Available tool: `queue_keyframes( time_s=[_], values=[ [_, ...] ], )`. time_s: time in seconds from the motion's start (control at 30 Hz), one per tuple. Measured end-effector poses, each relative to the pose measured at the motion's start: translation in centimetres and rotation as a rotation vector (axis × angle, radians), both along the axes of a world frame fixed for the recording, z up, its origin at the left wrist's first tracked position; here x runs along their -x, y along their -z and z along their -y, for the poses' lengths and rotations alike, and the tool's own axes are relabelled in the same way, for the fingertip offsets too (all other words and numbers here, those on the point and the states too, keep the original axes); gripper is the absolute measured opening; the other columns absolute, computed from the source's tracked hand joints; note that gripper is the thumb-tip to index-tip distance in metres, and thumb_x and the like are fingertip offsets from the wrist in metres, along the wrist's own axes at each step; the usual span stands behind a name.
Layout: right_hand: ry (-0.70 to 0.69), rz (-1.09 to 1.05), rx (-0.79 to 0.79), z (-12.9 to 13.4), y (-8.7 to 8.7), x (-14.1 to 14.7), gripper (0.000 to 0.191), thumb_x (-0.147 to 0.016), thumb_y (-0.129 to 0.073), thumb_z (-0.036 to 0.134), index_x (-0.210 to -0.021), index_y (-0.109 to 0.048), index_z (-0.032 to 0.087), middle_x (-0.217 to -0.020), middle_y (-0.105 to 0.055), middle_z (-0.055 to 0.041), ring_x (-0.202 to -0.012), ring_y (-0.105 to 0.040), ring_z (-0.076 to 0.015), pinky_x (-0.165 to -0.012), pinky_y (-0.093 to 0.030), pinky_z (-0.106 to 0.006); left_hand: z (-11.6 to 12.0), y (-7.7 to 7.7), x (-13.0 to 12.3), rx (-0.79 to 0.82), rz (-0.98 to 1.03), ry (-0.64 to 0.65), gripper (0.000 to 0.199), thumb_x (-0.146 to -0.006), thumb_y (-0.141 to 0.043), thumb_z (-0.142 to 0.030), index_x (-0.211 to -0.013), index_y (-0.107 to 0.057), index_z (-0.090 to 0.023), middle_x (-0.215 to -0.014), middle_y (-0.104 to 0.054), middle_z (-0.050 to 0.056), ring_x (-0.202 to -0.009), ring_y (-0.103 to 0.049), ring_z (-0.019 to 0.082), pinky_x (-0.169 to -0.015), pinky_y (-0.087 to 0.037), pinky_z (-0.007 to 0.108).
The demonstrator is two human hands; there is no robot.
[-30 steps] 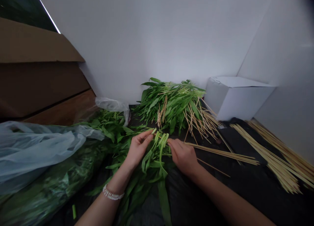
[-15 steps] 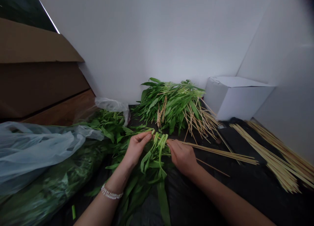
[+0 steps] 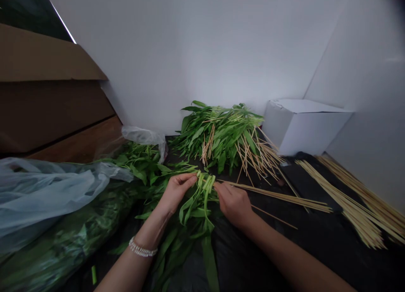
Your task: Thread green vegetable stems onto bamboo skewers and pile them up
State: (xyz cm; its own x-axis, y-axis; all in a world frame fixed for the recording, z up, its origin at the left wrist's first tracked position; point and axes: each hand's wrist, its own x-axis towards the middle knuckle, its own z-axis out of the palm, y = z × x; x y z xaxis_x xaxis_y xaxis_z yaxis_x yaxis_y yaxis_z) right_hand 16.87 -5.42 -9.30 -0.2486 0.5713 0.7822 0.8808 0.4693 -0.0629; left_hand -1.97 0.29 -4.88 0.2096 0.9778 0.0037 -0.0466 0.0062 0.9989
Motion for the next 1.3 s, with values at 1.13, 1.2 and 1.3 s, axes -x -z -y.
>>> queue_keyframes(
  time_s=[1.13, 1.2, 1.3],
  values=[
    [0.065, -0.058, -0.057, -0.6, -1.5, -1.0, 0.025, -0.098, -0.044, 0.021, -0.109, -0.064, 0.011, -0.081, -0.067, -0.0065, -0.076, -0.061, -0.0150, -0.069, -0.043, -0.026, -1.4, -2.3, 2.4, -0.179, 0.342, -0.317, 0.055, -0.062, -0.083, -0.028, -0.115, -0.067, -0.022, -0.108, -0.073, 0.007, -0.092, -0.071, 0.025, -0.079, -0.056, 0.028],
    [0.082, -0.056, -0.030, -0.7, -1.4, -1.1, 0.025, -0.098, -0.043, 0.022, -0.110, -0.064, 0.012, -0.082, -0.067, -0.0065, -0.076, -0.062, -0.0154, -0.070, -0.044, -0.026, -1.7, -2.6, 3.0, -0.168, 0.402, -0.370, 0.049, -0.064, -0.081, -0.028, -0.111, -0.068, -0.023, -0.108, -0.072, 0.006, -0.091, -0.071, 0.024, -0.076, -0.057, 0.028],
    [0.110, -0.055, 0.026, -1.0, -1.1, -1.4, 0.026, -0.098, -0.042, 0.022, -0.109, -0.064, 0.013, -0.084, -0.067, -0.0071, -0.076, -0.062, -0.0156, -0.070, -0.044, -0.026, -2.0, -2.8, 3.5, -0.145, 0.435, -0.388, 0.041, -0.066, -0.079, -0.030, -0.105, -0.068, -0.023, -0.105, -0.073, 0.006, -0.093, -0.070, 0.025, -0.075, -0.058, 0.028]
  ],
)
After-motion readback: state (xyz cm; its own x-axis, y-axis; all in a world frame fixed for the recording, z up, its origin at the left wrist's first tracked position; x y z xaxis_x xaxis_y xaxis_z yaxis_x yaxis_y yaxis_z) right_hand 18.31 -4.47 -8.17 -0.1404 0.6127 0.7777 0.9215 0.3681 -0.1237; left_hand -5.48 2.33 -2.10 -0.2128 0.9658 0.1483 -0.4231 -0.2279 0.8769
